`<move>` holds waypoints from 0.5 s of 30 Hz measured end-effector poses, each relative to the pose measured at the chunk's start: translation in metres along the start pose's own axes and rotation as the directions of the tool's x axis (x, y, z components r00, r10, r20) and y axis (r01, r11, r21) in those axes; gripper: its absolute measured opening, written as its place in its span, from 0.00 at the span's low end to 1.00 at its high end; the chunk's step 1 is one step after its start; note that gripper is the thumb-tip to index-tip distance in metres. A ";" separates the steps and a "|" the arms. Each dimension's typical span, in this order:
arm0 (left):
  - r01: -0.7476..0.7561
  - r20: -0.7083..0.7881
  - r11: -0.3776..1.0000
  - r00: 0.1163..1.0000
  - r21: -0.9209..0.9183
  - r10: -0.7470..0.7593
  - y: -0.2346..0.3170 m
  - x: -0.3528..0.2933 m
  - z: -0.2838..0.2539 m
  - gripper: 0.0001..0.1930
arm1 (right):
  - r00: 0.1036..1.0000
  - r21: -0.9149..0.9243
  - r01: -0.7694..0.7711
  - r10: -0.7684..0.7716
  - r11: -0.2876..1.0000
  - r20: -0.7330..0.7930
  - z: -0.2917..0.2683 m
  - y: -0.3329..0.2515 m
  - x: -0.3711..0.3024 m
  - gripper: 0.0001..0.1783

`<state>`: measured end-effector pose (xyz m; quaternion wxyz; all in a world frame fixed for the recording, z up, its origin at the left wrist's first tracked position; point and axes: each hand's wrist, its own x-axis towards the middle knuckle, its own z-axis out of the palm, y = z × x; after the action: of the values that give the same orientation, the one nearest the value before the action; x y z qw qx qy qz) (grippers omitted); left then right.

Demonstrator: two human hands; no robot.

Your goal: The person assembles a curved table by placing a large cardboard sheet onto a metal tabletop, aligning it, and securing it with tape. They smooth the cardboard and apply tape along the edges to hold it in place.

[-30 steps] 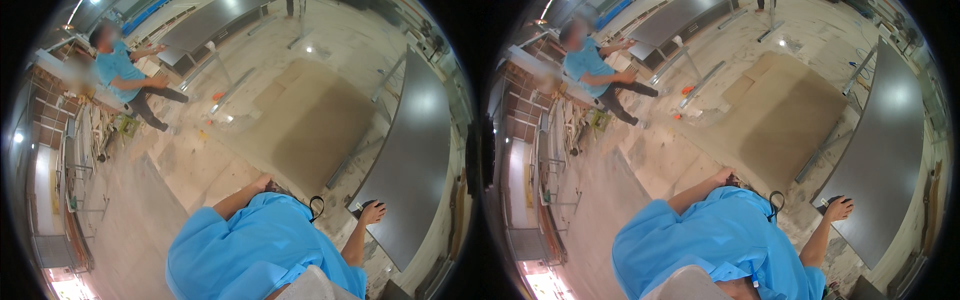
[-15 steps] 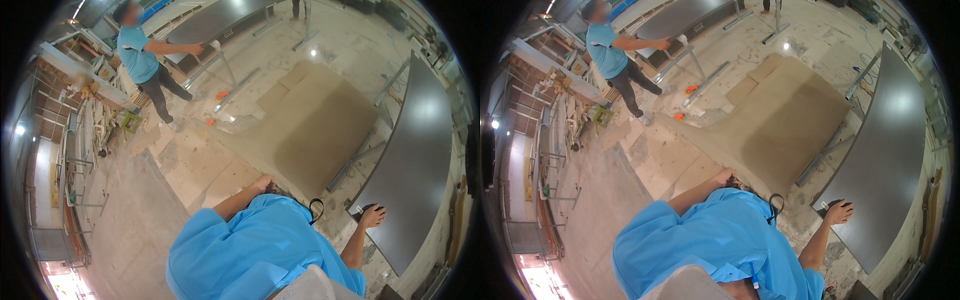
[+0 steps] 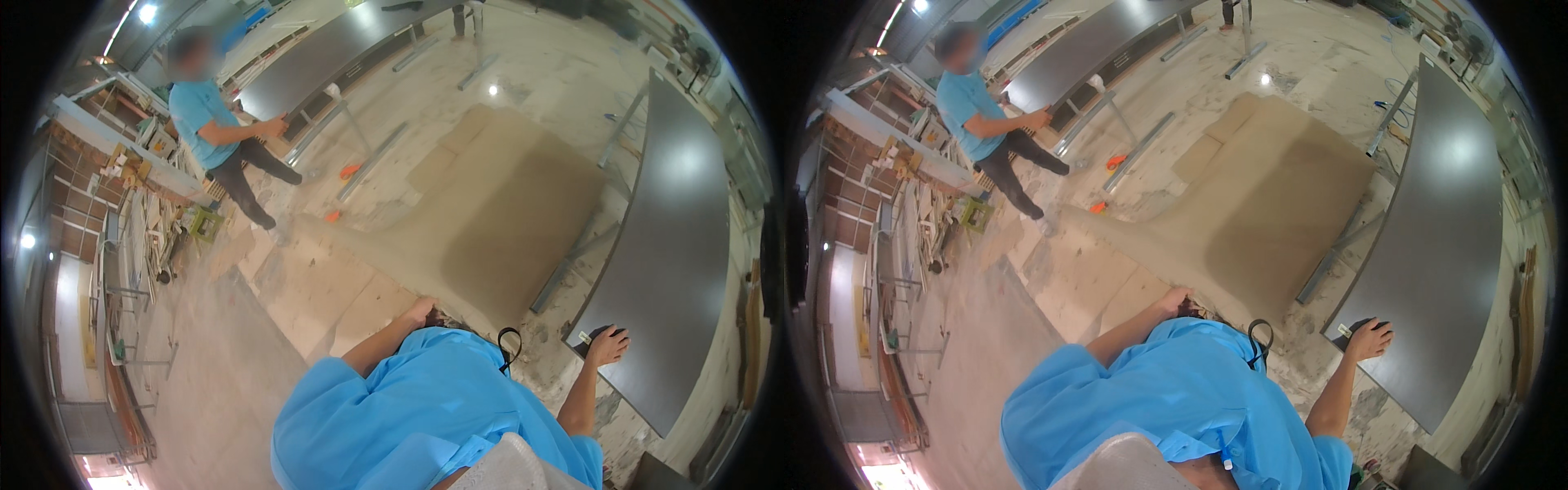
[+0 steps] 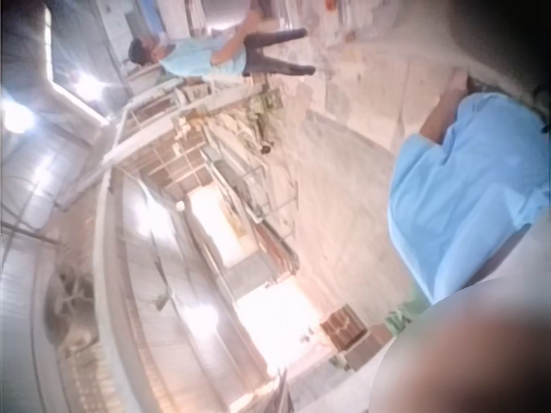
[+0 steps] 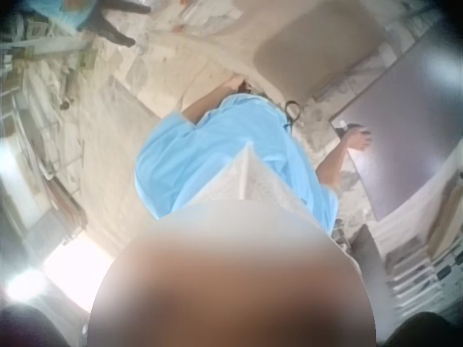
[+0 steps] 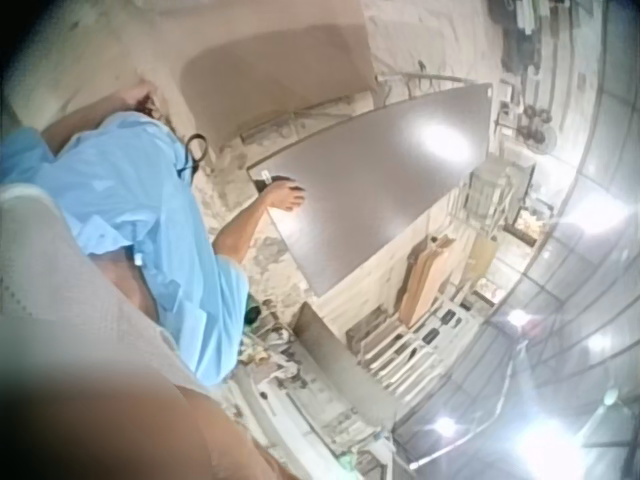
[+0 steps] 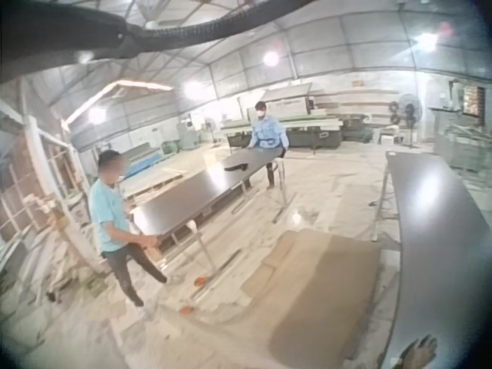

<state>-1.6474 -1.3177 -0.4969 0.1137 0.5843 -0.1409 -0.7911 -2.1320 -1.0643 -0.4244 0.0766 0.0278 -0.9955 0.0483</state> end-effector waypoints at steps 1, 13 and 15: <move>0.003 -0.027 1.000 1.000 -0.003 -0.003 0.001 -0.001 0.001 0.11 | 0.999 -0.021 -0.015 0.015 1.000 0.028 0.000 -0.001 0.000 0.35; 0.005 -0.045 0.999 0.999 0.035 -0.003 -0.002 0.012 -0.001 0.10 | 1.000 0.011 -0.026 0.026 1.000 0.012 -0.001 -0.003 -0.001 0.34; 0.002 -0.035 0.999 0.999 0.043 -0.001 -0.001 0.010 0.000 0.09 | 1.000 0.024 -0.013 0.014 1.000 -0.021 0.000 -0.003 -0.001 0.34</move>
<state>-1.6508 -1.3204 -0.5058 0.1031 0.6005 -0.1555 -0.7776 -2.1312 -1.0668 -0.4244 0.0863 0.0215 -0.9942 0.0610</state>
